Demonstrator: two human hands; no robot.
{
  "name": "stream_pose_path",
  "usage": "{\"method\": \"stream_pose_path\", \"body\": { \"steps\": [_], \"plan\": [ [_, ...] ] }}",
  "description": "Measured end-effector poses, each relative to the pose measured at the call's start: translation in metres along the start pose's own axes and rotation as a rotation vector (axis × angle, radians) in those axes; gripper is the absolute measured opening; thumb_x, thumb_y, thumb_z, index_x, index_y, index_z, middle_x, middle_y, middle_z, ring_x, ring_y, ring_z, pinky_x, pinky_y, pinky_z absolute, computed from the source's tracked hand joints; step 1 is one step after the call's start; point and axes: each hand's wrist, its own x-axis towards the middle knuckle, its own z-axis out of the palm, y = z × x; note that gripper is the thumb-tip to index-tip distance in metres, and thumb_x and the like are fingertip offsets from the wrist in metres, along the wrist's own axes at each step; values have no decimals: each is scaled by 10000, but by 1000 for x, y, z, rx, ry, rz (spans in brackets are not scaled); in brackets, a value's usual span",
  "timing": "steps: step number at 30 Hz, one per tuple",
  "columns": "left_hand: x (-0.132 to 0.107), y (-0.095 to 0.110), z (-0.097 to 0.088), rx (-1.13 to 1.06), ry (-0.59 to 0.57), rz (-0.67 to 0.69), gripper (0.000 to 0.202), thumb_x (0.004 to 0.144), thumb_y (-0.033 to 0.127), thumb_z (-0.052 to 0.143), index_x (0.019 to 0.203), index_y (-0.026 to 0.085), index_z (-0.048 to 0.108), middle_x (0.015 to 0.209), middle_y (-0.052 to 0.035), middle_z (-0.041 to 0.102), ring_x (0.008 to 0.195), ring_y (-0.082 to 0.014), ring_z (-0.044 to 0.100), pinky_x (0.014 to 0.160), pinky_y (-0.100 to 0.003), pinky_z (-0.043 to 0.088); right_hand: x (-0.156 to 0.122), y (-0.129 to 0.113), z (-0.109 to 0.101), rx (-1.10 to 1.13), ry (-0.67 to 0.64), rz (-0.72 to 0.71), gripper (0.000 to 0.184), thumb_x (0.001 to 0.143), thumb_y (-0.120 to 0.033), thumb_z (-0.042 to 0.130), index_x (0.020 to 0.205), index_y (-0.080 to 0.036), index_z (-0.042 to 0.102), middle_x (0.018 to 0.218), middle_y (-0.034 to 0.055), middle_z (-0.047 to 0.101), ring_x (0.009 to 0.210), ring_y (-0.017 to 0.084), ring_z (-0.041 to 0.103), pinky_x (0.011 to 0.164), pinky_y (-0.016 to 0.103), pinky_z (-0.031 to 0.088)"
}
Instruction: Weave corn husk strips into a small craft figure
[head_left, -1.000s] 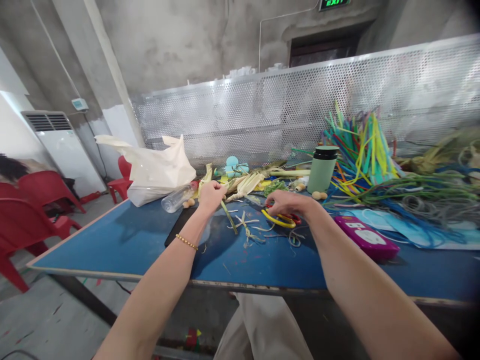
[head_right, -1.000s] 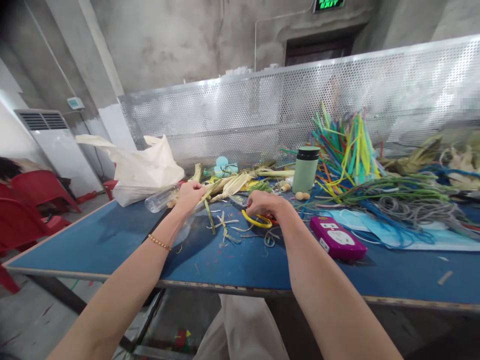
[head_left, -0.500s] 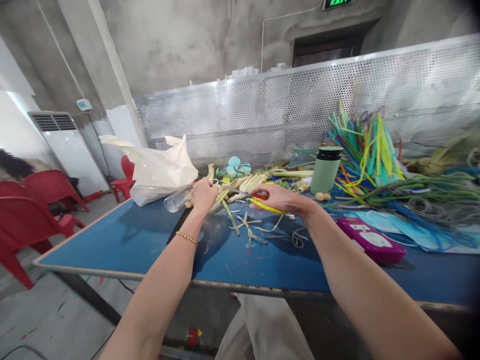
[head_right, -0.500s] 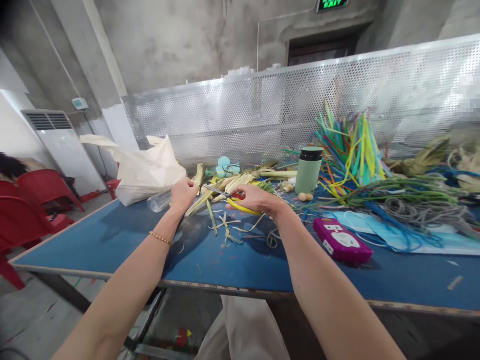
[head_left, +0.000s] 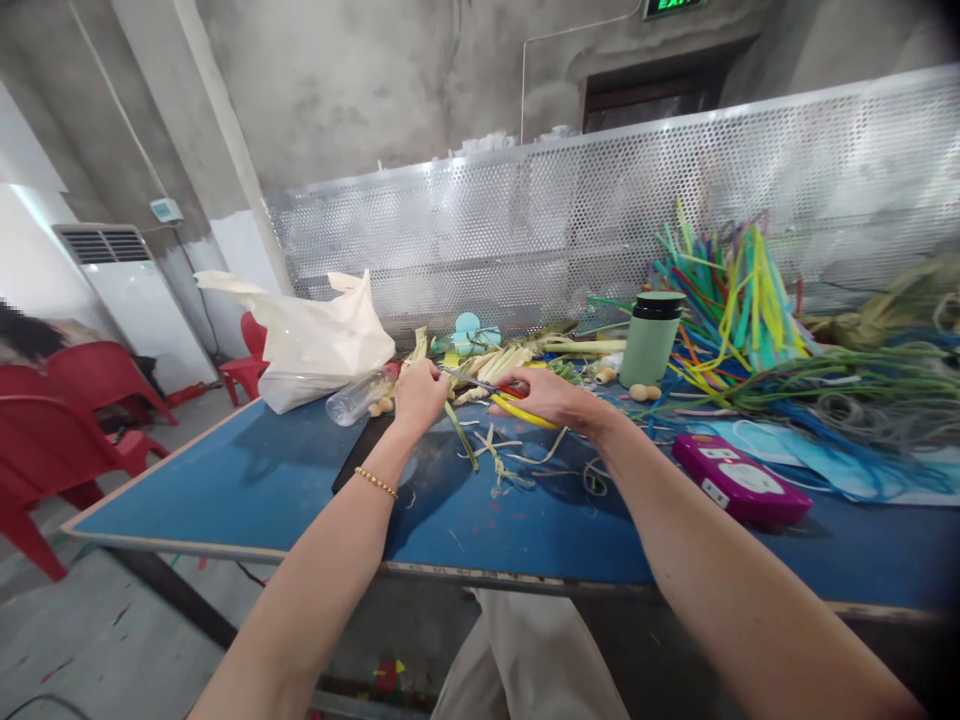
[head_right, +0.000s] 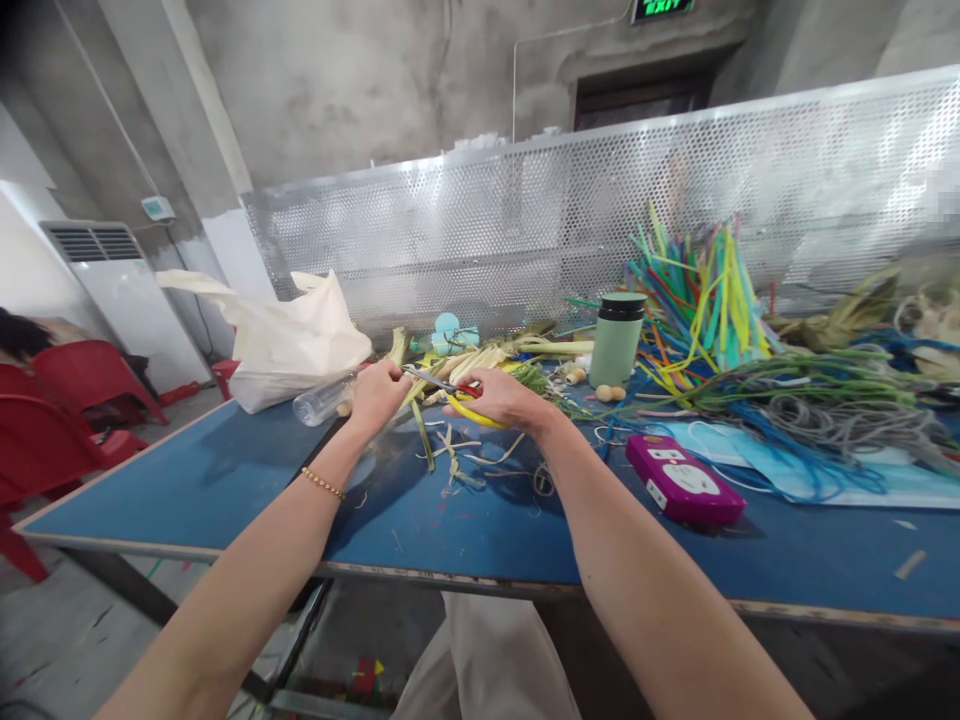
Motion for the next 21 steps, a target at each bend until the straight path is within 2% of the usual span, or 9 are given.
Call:
{"method": "stream_pose_path", "body": {
  "steps": [9,16,21],
  "plan": [
    [-4,8,-3,-6,-37,38,119,758,230,530,703,183,625,764,-60,691,774,-195,612,759,-297,424,1,1,0,10,83,8,450,668,-502,757,973,-174,716,928,60,695,813,181,622,703,292,475],
    [-3,7,-1,-16,-39,31,145,774,258,530,725,186,646,769,-62,698,771,-198,618,760,-300,435,-2,-4,-2,72,67,27,418,646,-467,773,913,-151,709,887,61,689,790,175,617,684,288,476],
    [1,-1,-2,24,-19,-19,186,775,273,528,774,175,686,827,-95,716,808,-211,628,757,-305,431,-9,-15,-9,87,58,61,433,676,-423,756,1010,-157,681,890,60,693,778,166,624,684,287,479]
  ]
}}
